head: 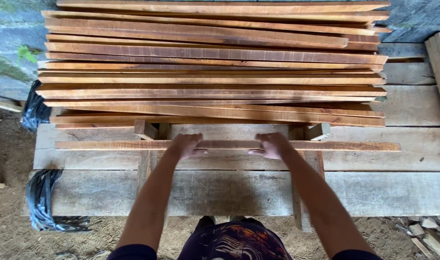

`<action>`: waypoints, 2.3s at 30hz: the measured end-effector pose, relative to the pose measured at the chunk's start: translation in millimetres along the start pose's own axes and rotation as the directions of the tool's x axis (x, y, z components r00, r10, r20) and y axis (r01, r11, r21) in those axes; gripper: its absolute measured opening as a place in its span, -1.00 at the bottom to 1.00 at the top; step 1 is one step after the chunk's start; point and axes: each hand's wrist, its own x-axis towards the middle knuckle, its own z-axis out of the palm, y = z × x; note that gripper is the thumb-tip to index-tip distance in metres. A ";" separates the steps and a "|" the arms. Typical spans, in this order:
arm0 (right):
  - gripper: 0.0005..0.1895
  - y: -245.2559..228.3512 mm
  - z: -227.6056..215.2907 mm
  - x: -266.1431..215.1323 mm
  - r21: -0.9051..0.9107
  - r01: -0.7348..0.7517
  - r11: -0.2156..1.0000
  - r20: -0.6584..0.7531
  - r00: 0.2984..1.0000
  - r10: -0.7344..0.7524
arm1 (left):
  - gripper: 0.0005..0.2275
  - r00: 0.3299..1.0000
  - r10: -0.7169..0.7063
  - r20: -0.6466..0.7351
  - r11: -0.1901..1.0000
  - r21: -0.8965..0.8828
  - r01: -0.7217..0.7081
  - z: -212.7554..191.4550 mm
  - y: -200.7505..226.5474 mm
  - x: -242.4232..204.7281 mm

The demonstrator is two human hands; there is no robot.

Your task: Bundling and sorting thin wooden strips on a workbench using ties.

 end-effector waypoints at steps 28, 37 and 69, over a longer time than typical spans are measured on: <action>0.02 89.9 32.9 9.6 0.225 -0.633 0.741 0.246 0.772 0.586 | -0.12 0.732 -0.642 0.227 0.585 -0.471 0.660 -47.8 -3.2 -2.8; -0.10 33.1 -44.0 1.3 0.268 -0.692 0.670 0.229 0.722 0.653 | -0.20 0.717 -0.672 0.184 0.611 -0.409 0.678 -69.1 7.7 -5.5; -0.15 56.4 4.8 -6.0 0.297 -0.667 0.683 -0.028 0.709 0.705 | -0.55 0.790 -0.603 -0.111 0.735 -0.461 0.497 -53.2 15.5 -23.1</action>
